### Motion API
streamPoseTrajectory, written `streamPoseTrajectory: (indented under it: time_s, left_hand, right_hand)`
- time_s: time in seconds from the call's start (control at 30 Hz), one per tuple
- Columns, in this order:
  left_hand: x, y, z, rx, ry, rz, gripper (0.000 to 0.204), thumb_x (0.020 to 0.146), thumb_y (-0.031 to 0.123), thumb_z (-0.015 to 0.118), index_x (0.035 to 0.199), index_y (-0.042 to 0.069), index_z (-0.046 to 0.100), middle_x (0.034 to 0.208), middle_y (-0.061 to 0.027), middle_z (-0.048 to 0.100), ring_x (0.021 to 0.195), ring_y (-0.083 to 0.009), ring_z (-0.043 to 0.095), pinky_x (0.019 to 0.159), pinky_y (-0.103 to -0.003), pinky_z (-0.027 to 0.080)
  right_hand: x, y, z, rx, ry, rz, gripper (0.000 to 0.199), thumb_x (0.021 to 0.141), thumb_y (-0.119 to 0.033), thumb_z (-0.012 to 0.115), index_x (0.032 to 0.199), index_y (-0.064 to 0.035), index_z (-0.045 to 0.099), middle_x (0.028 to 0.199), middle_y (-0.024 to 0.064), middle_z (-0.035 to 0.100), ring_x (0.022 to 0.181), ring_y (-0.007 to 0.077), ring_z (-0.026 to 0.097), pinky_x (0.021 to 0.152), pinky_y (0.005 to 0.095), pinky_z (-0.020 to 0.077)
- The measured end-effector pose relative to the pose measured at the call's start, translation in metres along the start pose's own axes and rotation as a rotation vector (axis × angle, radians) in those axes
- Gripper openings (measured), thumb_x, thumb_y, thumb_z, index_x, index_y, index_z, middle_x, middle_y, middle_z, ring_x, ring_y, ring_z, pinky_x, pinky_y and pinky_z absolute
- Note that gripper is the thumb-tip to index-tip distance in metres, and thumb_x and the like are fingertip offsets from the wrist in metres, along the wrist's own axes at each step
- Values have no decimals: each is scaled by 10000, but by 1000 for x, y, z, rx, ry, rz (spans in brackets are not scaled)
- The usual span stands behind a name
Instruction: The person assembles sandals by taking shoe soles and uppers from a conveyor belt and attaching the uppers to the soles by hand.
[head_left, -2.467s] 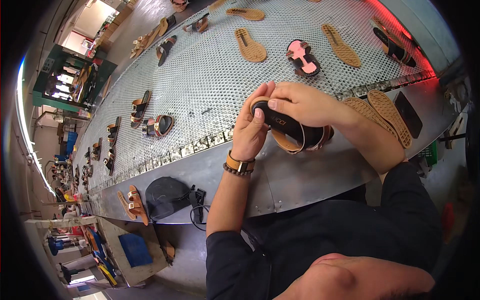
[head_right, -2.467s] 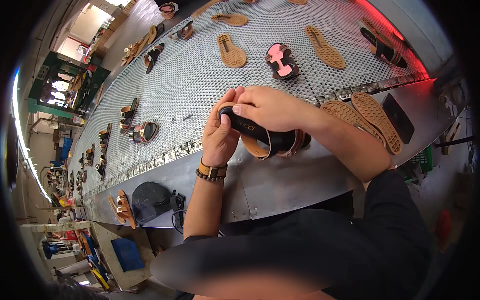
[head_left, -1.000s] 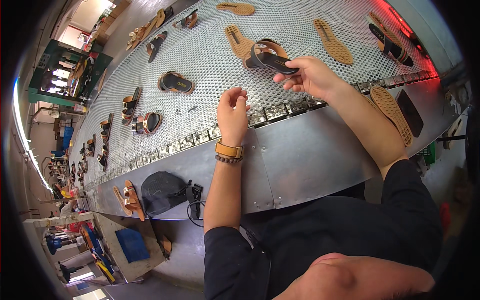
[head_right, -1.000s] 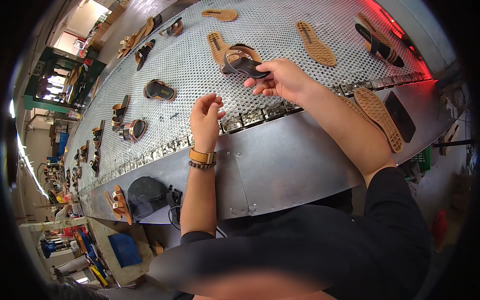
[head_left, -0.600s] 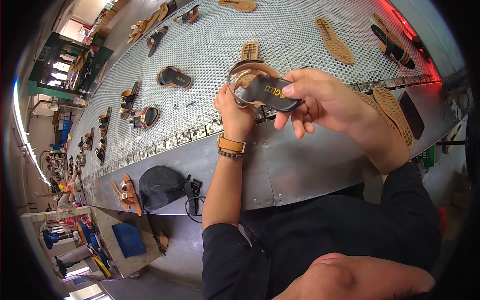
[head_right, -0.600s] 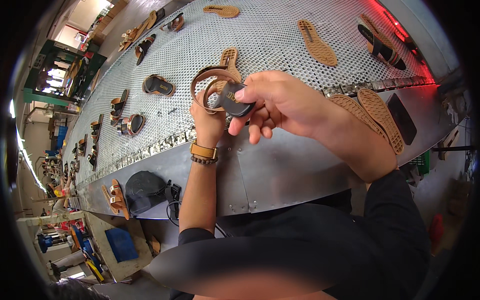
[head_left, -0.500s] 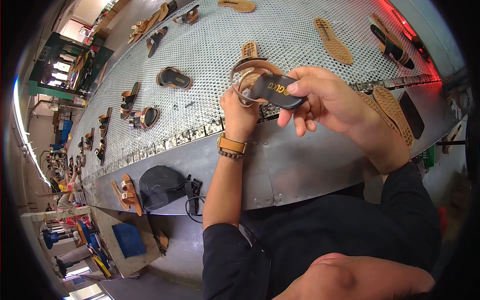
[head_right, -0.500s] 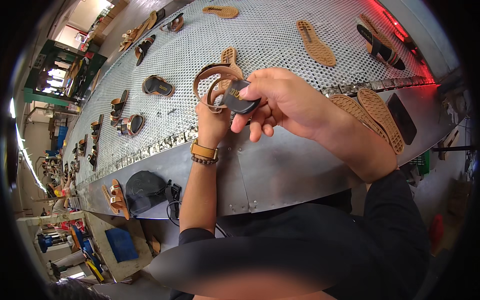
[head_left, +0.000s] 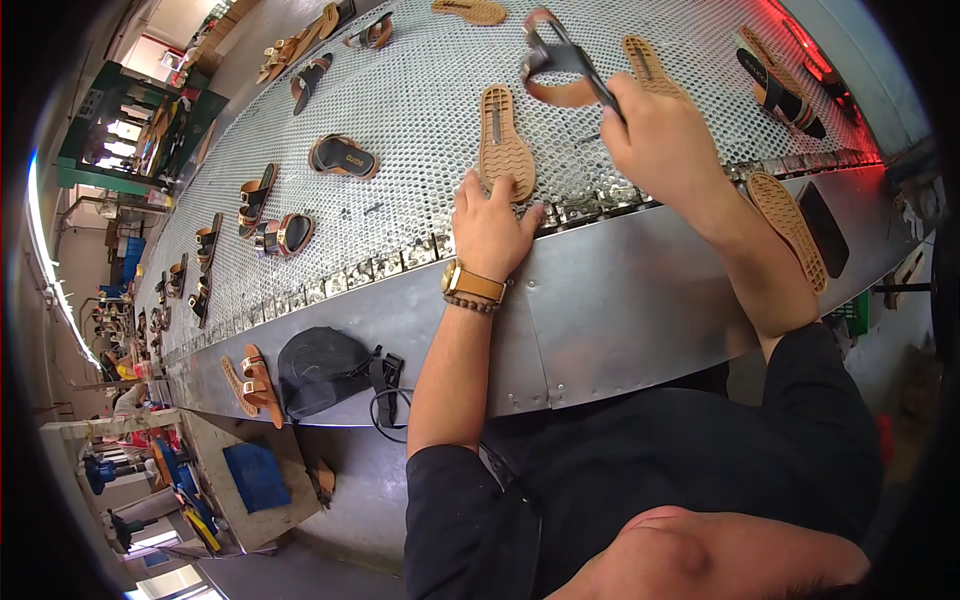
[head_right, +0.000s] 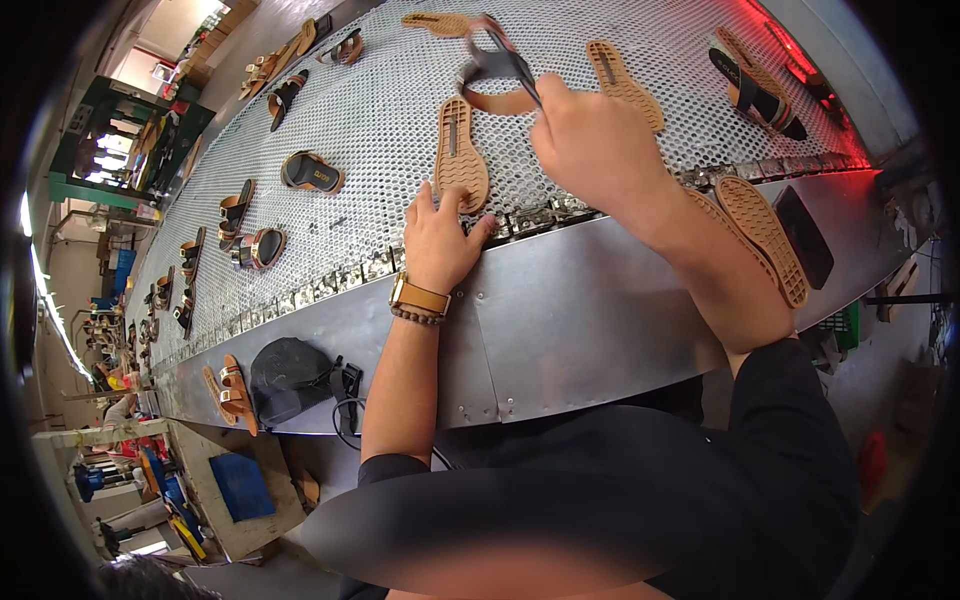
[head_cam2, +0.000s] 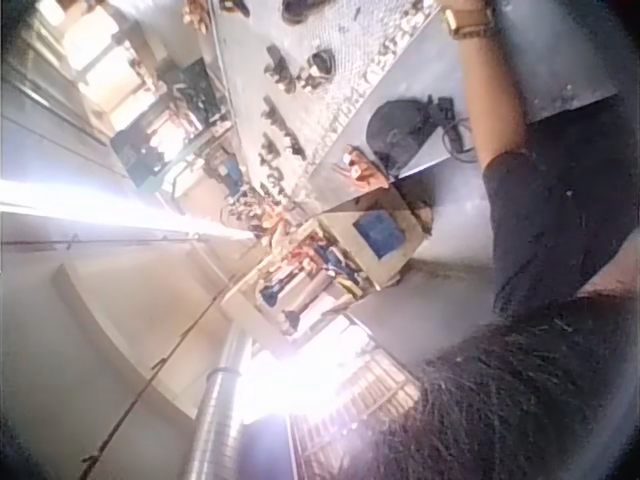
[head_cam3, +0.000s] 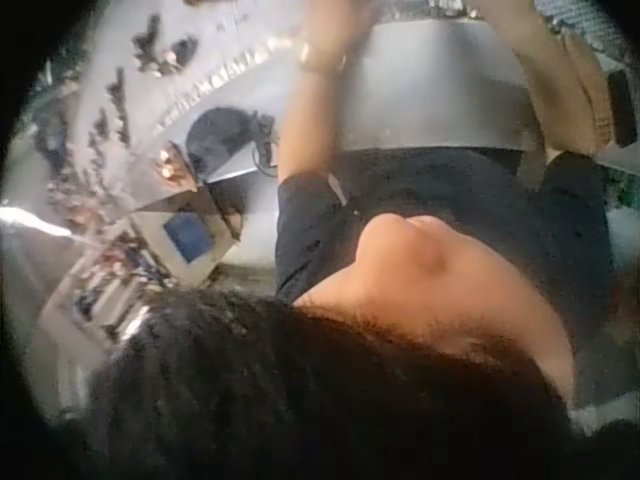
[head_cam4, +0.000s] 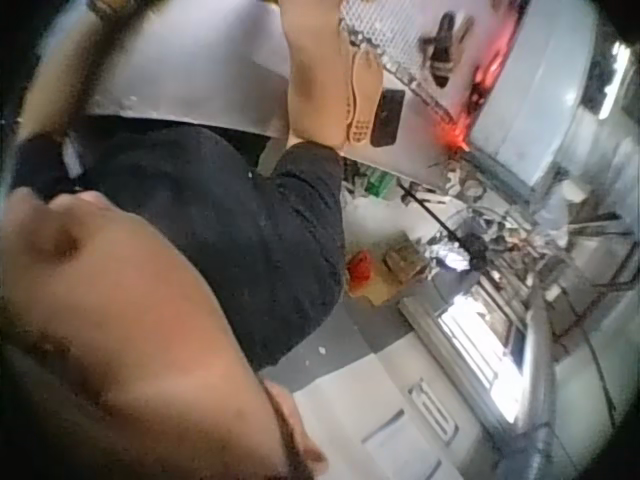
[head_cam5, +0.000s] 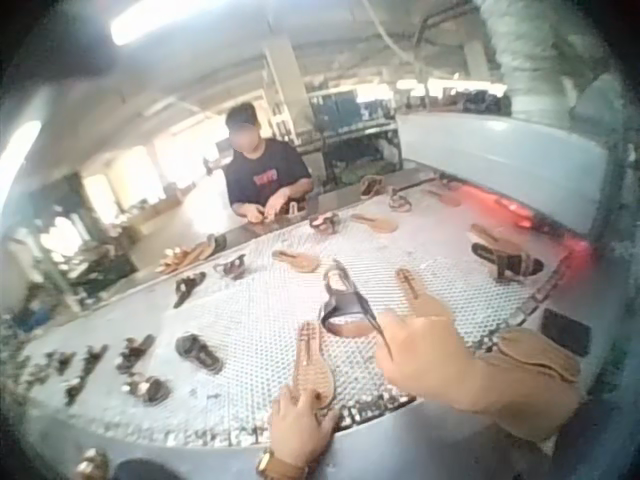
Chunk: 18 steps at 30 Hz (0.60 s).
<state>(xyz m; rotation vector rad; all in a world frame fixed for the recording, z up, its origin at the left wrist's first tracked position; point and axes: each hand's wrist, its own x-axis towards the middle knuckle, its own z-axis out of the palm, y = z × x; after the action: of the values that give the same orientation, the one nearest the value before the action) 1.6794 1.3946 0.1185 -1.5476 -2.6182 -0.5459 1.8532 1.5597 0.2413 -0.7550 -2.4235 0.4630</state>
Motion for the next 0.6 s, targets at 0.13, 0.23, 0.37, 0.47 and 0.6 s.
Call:
streamPoseTrajectory:
  time_s: [0.13,0.23,0.37,0.47,0.6]
  left_hand:
    - [12,-1,-4,-36,-114,-130,566,839,422,827,1176,12,631,1450,-320,511,1328,-482,515,1046,-520,494]
    - [16,3,-15,-46,-136,-135,542,835,367,841,1129,-20,601,1354,-313,559,1241,-465,569,1024,-507,510]
    - [23,3,-17,-271,120,-75,502,882,254,813,1222,-14,560,1296,-256,587,1178,-367,622,948,-470,550]
    - [27,9,-38,-1206,318,-68,528,1004,83,633,1460,-3,381,1394,-192,526,1235,-250,616,911,-356,620]
    - [30,20,-51,-1616,478,-108,468,1017,93,452,1479,46,390,1335,-240,593,1212,-324,635,1003,-423,593]
  right_hand:
    - [-14,31,15,-346,-303,-132,362,994,-338,616,1087,3,692,941,194,744,839,366,736,740,472,593]
    - [-9,22,11,-321,-640,-83,434,993,-426,636,1122,-18,707,1038,202,723,969,359,720,813,496,582]
    - [-5,22,23,-253,-470,21,504,981,-502,648,1191,-46,691,1037,187,717,1017,357,709,837,502,577]
    - [-3,38,37,-200,-334,151,486,983,-436,670,1178,7,631,1032,190,637,1020,384,662,868,469,547]
    - [1,88,65,-54,-16,10,508,949,-270,655,1304,52,487,1100,253,633,1023,444,668,876,513,562]
